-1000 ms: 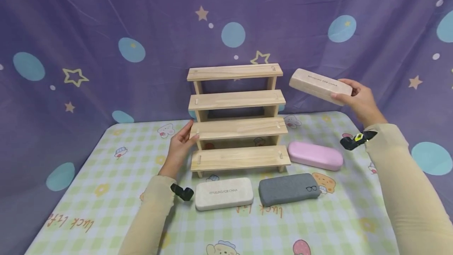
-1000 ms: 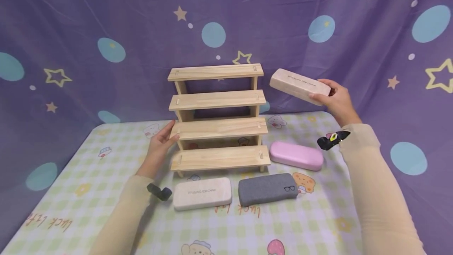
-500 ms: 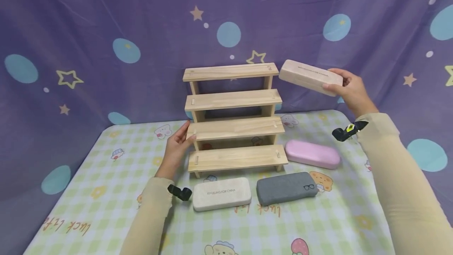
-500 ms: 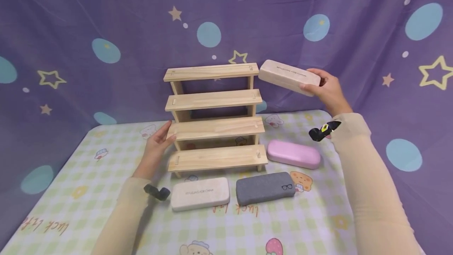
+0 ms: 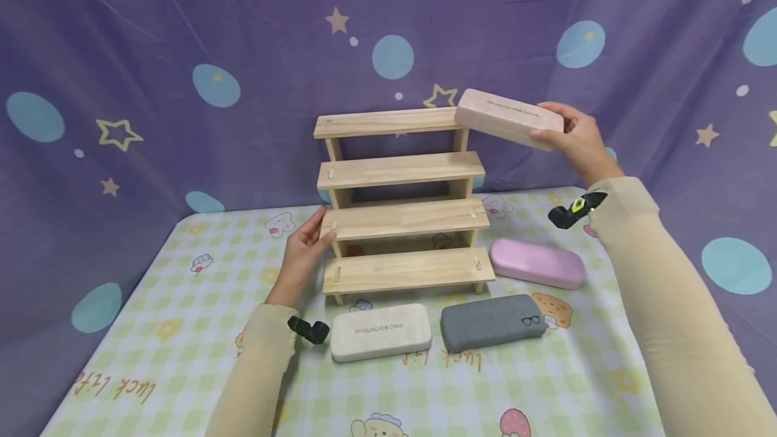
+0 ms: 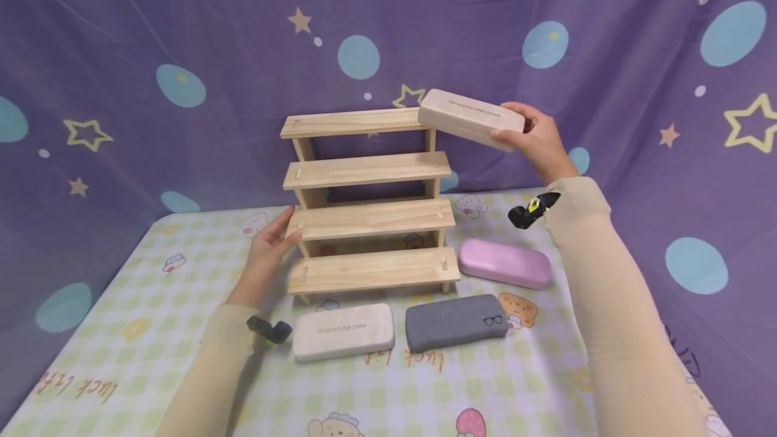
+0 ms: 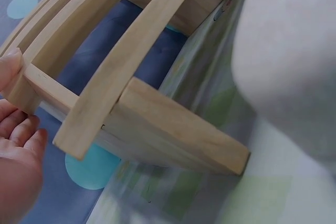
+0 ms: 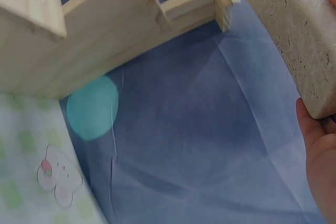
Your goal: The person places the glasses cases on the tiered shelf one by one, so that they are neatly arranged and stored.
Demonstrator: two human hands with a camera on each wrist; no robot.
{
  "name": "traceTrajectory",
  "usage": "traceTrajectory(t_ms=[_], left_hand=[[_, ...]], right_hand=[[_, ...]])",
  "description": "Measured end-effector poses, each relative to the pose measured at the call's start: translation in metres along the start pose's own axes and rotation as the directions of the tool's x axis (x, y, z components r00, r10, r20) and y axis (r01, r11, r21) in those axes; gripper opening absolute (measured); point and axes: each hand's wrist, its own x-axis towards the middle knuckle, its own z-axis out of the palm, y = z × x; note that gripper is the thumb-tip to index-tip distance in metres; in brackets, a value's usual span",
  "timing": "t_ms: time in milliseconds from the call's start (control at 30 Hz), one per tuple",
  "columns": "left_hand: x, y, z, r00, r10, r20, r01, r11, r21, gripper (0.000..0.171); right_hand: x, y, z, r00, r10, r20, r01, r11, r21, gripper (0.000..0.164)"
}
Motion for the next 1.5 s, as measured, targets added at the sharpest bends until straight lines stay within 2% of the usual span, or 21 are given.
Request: traceTrajectory(t_ms=[233,400,600,700,867,1000,1133,1300,1500], left_hand=[[0.000,0.002,-0.002,1.000,-0.009,0.005,0.009,1.000,0.007,0.062],[-0.002,0.004,-0.001,1.000,-0.013,0.007,0.013,1.000,0.006,0.062],[-0.004,0.006,0.001,1.000,-0.010,0.005,0.010,1.000,0.003,0.061],[-0.005,0.006,0.003,1.000,0.000,0.007,0.000,1.000,-0.003,0.061],[-0.006,0.004,0.007,1.000,0.011,0.020,-0.011,1.000,-0.012,0.061],[-0.008,0.002,0.008,1.000,0.015,0.025,-0.015,1.000,-0.006,0.060],[-0.009,0.000,0.008,1.000,0.021,0.023,-0.021,1.000,0.002,0.060],[-0.010,0.002,0.007,0.999,0.025,0.023,-0.024,1.000,-0.004,0.061],[-0.013,0.004,0.010,0.999,0.019,0.026,-0.019,1.000,0.001,0.061]], right_hand=[[0.021,-0.007,0.026,0.998,-0.025,0.055,0.023,0.999,0.040,0.045],[0.035,-0.011,0.048,0.994,-0.025,0.108,0.023,0.999,0.023,0.046],[0.047,-0.021,0.067,0.971,0.023,0.237,-0.020,1.000,-0.016,0.051],[0.052,-0.024,0.075,0.962,0.040,0.272,-0.037,0.999,-0.013,0.053],[0.058,-0.023,0.083,0.961,0.032,0.273,-0.041,0.999,0.029,0.051],[0.060,-0.022,0.090,0.953,0.039,0.300,-0.056,0.997,0.047,0.052],[0.063,-0.023,0.098,0.946,0.068,0.318,-0.074,0.997,0.005,0.056],[0.069,-0.029,0.109,0.949,0.078,0.307,-0.074,0.997,-0.024,0.057],[0.071,-0.034,0.121,0.944,0.092,0.316,-0.045,0.987,-0.155,0.059]])
